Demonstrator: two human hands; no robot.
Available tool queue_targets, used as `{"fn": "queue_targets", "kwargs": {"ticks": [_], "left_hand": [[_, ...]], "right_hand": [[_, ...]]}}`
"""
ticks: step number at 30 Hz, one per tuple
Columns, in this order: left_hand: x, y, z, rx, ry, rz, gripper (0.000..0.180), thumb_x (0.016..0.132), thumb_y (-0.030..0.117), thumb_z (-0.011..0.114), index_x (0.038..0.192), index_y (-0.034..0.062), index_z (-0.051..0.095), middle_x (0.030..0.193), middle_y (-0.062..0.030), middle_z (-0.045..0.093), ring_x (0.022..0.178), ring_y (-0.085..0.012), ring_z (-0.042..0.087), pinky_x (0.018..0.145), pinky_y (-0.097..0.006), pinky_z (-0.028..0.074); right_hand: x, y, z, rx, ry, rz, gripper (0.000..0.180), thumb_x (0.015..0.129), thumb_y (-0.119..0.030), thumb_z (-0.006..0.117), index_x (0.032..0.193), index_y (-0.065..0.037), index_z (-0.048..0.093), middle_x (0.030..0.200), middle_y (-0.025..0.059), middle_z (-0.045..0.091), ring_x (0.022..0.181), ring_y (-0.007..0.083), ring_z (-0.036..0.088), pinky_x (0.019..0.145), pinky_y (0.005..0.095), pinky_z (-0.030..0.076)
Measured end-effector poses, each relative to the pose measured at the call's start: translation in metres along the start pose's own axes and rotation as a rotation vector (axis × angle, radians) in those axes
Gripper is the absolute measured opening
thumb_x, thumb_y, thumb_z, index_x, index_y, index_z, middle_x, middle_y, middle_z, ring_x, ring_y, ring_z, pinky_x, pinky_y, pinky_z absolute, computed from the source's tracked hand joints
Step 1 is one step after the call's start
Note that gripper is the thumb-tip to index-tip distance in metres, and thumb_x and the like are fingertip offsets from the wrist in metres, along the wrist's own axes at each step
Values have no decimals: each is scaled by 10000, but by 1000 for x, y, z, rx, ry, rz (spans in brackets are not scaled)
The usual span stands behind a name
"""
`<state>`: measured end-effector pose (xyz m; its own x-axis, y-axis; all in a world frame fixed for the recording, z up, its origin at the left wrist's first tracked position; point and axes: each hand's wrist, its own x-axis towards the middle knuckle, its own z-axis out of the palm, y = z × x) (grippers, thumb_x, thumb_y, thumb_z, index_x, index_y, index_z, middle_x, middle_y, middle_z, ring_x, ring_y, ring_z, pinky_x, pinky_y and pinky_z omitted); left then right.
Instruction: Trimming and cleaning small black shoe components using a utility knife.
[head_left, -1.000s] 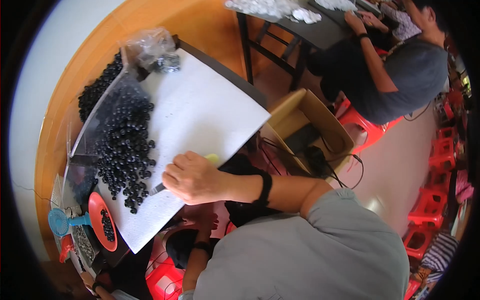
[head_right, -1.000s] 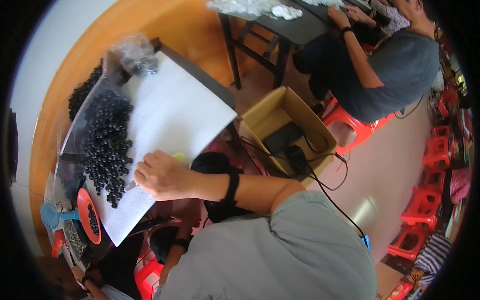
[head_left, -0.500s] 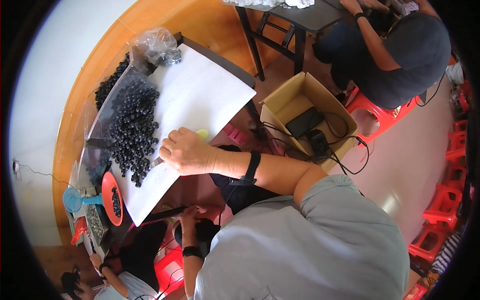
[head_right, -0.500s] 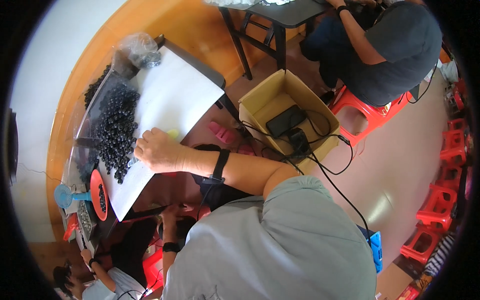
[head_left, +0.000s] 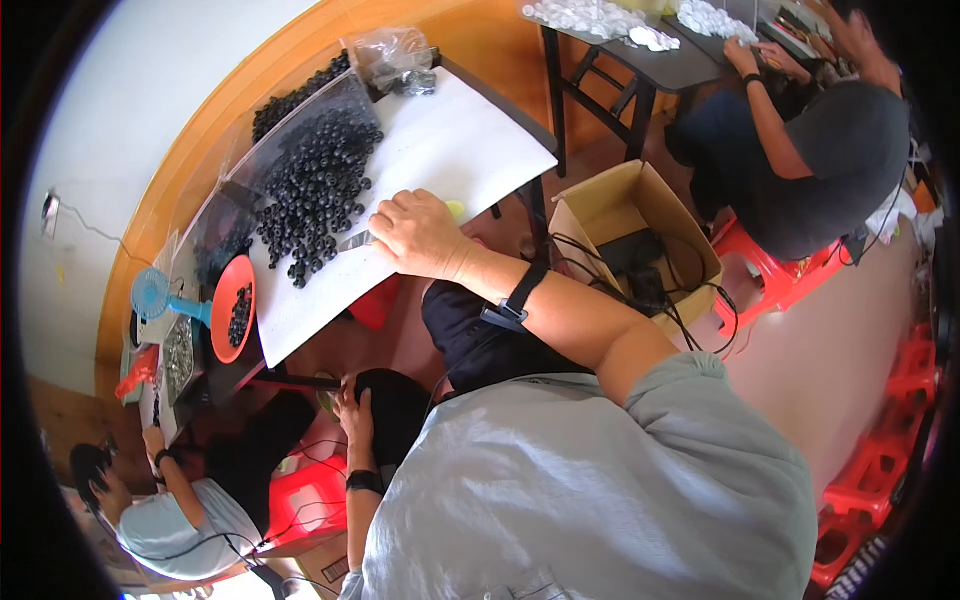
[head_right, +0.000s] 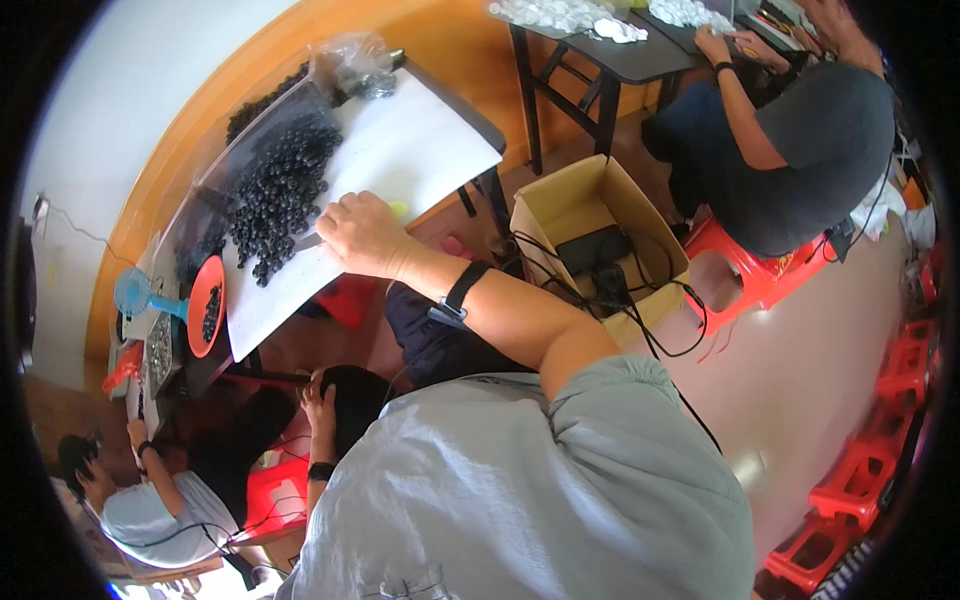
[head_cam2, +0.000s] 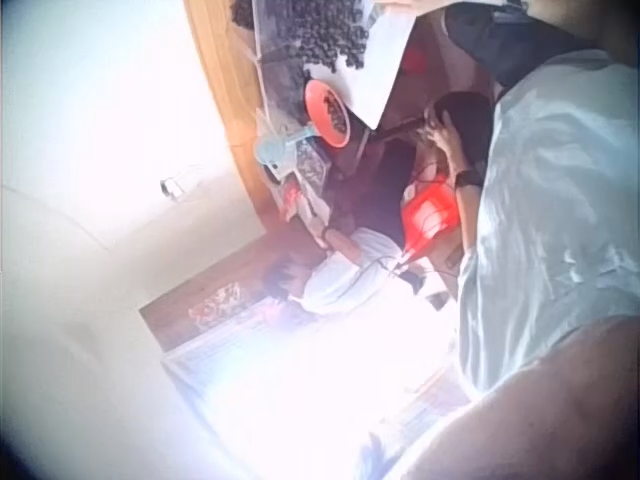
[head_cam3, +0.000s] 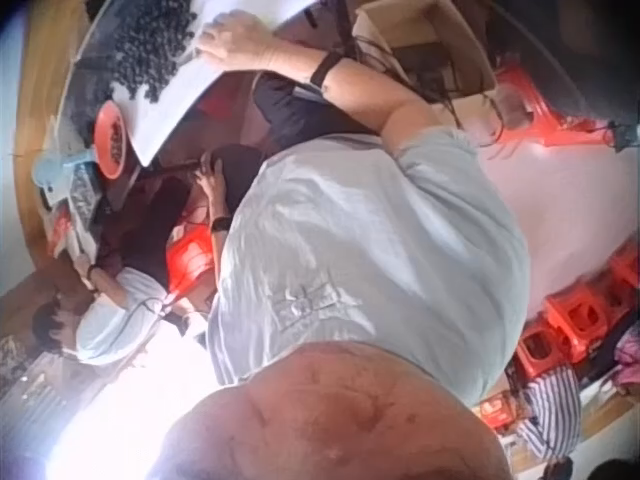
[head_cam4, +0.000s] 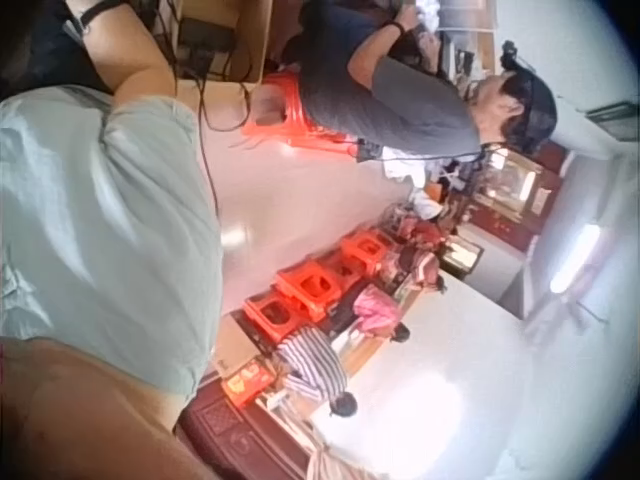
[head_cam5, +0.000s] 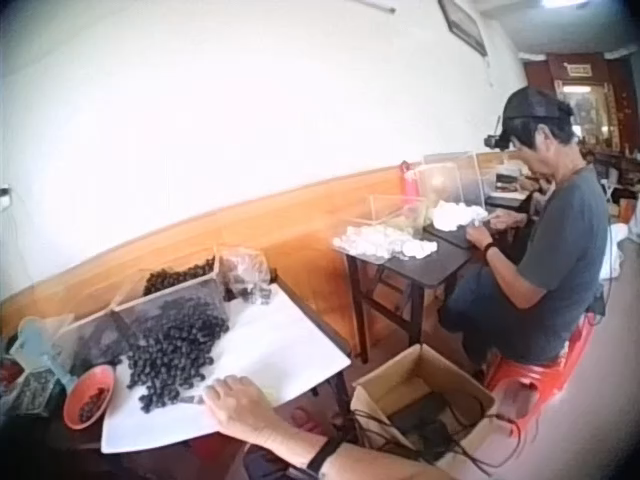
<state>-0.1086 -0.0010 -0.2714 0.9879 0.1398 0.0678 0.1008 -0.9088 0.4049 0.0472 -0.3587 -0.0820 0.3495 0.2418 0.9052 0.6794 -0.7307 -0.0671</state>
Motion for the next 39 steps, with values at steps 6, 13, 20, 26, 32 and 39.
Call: {"fn": "queue_targets", "kwargs": {"ticks": [6, 13, 20, 26, 32, 39], "left_hand": [[4, 1, 0, 1, 40, 8, 492, 890, 296, 634, 1346, 120, 577, 1359, -173, 553, 1286, -369, 468, 1118, -482, 292], [16, 26, 5, 59, -51, 12, 517, 878, 354, 640, 1354, 163, 572, 1393, -175, 500, 1249, -393, 467, 1087, -487, 336], [28, 22, 4, 37, 55, 110, 438, 891, 345, 627, 1284, 151, 634, 1275, -151, 609, 1182, -373, 525, 1037, -478, 357], [23, 82, -10, 252, 66, -216, 436, 831, 352, 710, 1163, 73, 664, 1195, -199, 620, 1154, -391, 561, 954, -498, 472], [14, 96, -33, 43, -22, -219, 204, 753, 265, 759, 899, 122, 761, 822, -112, 728, 836, -291, 709, 784, -415, 547], [-14, 80, -52, -323, -421, -93, 253, 738, 257, 807, 928, 96, 760, 792, -84, 724, 734, -192, 687, 720, -330, 536]], "right_hand": [[3, -4, 0, 43, 43, -31, 130, 770, -208, 653, 786, -113, 565, 784, 42, 556, 753, 245, 567, 677, 394, 443], [0, -2, 2, 31, 49, -18, 132, 774, -203, 659, 775, -118, 559, 801, 37, 559, 765, 235, 561, 692, 384, 439], [4, -4, 2, 42, 40, -23, 149, 789, -206, 652, 818, -111, 542, 795, 44, 542, 764, 230, 553, 693, 387, 437], [1, 0, -2, 9, 11, -16, 150, 771, -202, 659, 797, -107, 546, 771, 40, 537, 761, 226, 552, 680, 383, 430], [4, -4, 0, 38, 50, -30, 154, 769, -206, 659, 792, -103, 547, 763, 40, 538, 745, 232, 547, 664, 380, 423], [2, 1, -5, 59, -9, -47, 189, 748, -182, 692, 873, -87, 587, 817, 44, 553, 776, 239, 548, 679, 385, 427]]}}
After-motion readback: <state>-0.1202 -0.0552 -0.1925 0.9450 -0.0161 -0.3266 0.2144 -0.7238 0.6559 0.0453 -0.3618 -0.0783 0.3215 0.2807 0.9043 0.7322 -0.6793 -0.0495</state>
